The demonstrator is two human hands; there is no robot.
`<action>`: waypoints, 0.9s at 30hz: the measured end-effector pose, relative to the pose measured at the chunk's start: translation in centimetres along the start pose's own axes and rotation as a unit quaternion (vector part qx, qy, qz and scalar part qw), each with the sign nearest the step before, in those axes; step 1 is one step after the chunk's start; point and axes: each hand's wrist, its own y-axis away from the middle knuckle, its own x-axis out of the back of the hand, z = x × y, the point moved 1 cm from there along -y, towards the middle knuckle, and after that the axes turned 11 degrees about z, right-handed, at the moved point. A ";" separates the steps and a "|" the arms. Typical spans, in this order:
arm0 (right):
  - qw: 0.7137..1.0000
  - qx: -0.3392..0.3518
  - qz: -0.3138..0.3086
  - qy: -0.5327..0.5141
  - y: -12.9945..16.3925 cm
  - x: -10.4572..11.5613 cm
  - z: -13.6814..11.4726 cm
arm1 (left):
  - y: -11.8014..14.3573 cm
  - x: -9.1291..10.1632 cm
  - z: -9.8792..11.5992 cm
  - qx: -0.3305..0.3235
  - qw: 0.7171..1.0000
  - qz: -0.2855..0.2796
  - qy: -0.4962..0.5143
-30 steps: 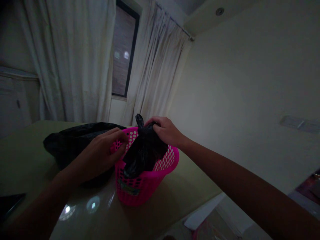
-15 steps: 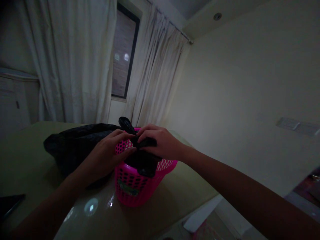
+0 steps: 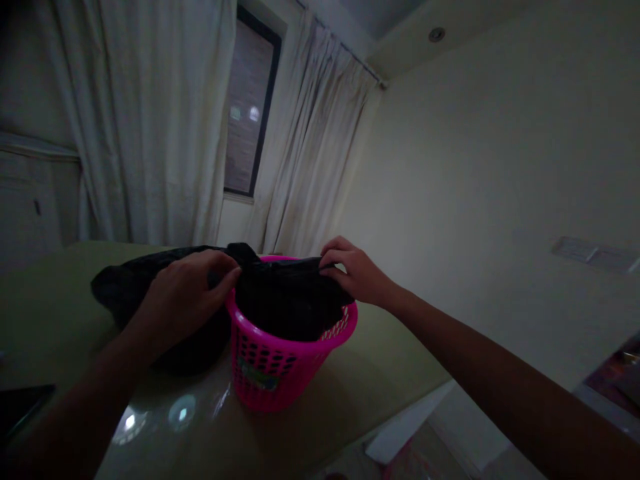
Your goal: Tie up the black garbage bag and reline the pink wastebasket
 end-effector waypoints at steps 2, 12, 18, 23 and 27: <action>0.998 -0.057 0.010 0.013 0.7 0.7 1.9 | -0.3 0.1 -0.7 0.001 1.000 0.018 0.015; 0.998 -0.026 0.044 -0.036 0.2 0.6 -2.5 | 0.8 -1.8 2.0 -0.054 0.989 -0.053 0.123; 0.989 -0.109 0.057 0.085 1.4 0.9 1.2 | 0.1 -0.2 1.1 0.023 0.996 0.055 0.065; 0.997 -0.012 0.032 0.064 1.1 -1.0 -4.4 | 0.6 -0.7 2.4 0.057 0.982 0.056 0.173; 0.998 0.009 0.003 0.066 0.6 -2.5 -5.1 | 0.6 -0.5 1.8 0.064 0.977 0.058 0.194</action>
